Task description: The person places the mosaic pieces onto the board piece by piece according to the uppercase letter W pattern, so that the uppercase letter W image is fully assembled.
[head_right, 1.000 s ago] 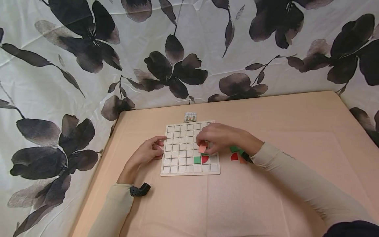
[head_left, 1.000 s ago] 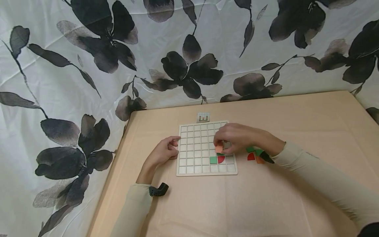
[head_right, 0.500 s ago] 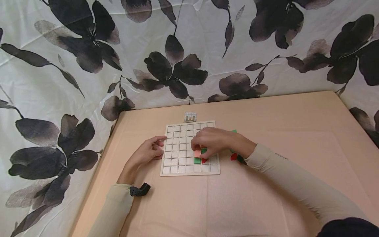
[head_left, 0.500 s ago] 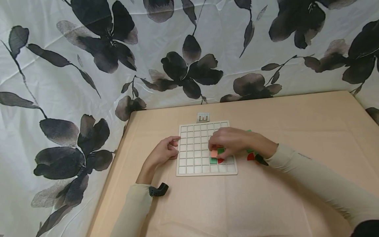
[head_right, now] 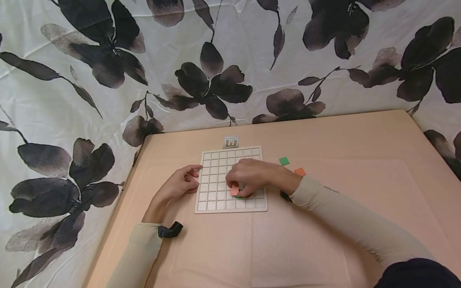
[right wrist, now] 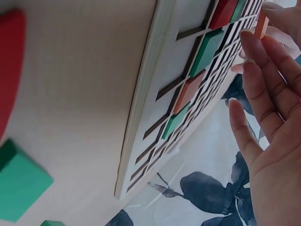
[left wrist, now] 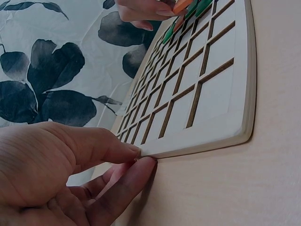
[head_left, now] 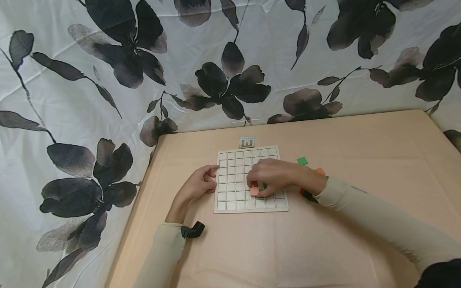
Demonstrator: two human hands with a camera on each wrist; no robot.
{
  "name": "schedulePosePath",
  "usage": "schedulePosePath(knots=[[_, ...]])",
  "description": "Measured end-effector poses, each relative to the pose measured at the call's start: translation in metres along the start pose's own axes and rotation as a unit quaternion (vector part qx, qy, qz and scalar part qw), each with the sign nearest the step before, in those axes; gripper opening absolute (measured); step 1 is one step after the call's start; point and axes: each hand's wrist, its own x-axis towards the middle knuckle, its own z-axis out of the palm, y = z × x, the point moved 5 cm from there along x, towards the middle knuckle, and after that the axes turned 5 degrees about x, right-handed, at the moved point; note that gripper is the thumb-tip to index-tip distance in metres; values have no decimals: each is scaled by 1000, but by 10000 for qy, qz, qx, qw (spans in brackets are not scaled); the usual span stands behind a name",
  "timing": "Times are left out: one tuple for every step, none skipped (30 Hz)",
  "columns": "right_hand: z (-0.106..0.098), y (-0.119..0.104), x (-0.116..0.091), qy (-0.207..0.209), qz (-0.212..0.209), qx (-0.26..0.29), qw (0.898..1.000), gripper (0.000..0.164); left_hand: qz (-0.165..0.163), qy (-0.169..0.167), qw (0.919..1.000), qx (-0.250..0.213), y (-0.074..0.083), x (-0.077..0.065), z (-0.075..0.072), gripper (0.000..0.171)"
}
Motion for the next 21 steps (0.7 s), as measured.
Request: schedulePosePath(knots=[[1, -1, 1, -4, -14, -31, 10000, 14, 0, 1, 10000, 3, 0, 0, 0, 63], [2, -1, 2, -12, -16, -66, 10000, 14, 1, 0, 10000, 9, 0, 0, 0, 63], [2, -2, 3, -14, -21, -74, 10000, 14, -1, 2, 10000, 21, 0, 0, 0, 63], [3, -2, 5, -34, -7, -88, 10000, 14, -1, 10, 10000, 34, 0, 0, 0, 63], [4, -3, 6, -50, -15, -100, 9999, 14, -6, 15, 10000, 45, -1, 0, 0, 63], [5, -3, 7, -67, -24, -115, 9999, 15, -13, 20, 10000, 58, -1, 0, 0, 63], [5, -3, 8, -70, -47, -150, 9999, 14, -18, 24, 10000, 73, -1, 0, 0, 63], [6, -4, 9, -59, -83, -188, 9998, 14, -22, 27, 10000, 82, -1, 0, 0, 62], [6, -4, 10, -41, -130, -224, 9997, 14, -20, 34, 9999, 92, -1, 0, 0, 62], [7, -5, 11, -25, -178, -272, 9995, 14, -18, 39, 10000, 88, -2, 0, 0, 62], [7, -5, 12, -7, -214, -308, 9993, 14, -14, 41, 10000, 90, -1, 0, 0, 62], [8, -5, 13, 14, -246, -338, 9991, 14, -10, 44, 9999, 90, -1, 0, 0, 62], [9, -5, 14, 32, -276, -376, 9989, 14, -7, 46, 9999, 90, -1, 0, 0, 62], [9, -5, 14, 40, -296, -387, 9988, 15, 1, 50, 9999, 92, -1, 0, 0, 62], [9, -5, 15, 42, -304, -402, 9987, 15, 3, 53, 9999, 90, -1, 0, 0, 62], [10, -5, 15, 38, -308, -414, 9987, 15, 2, 50, 9999, 89, -1, 0, 0, 62], [10, -5, 16, 33, -311, -431, 9986, 15, 1, 50, 9999, 90, -1, 0, 0, 62], [11, -5, 16, 27, -309, -451, 9985, 15, 1, 48, 10000, 87, -1, 0, 0, 62], [11, -6, 17, 15, -301, -466, 9985, 15, 1, 46, 10000, 83, -1, 0, 0, 62], [11, -6, 17, 7, -291, -469, 9985, 15, 2, 47, 10000, 79, -1, 0, 0, 62], [11, -6, 18, 5, -290, -472, 9985, 14, 1, 47, 10000, 73, -1, 0, 0, 62]])
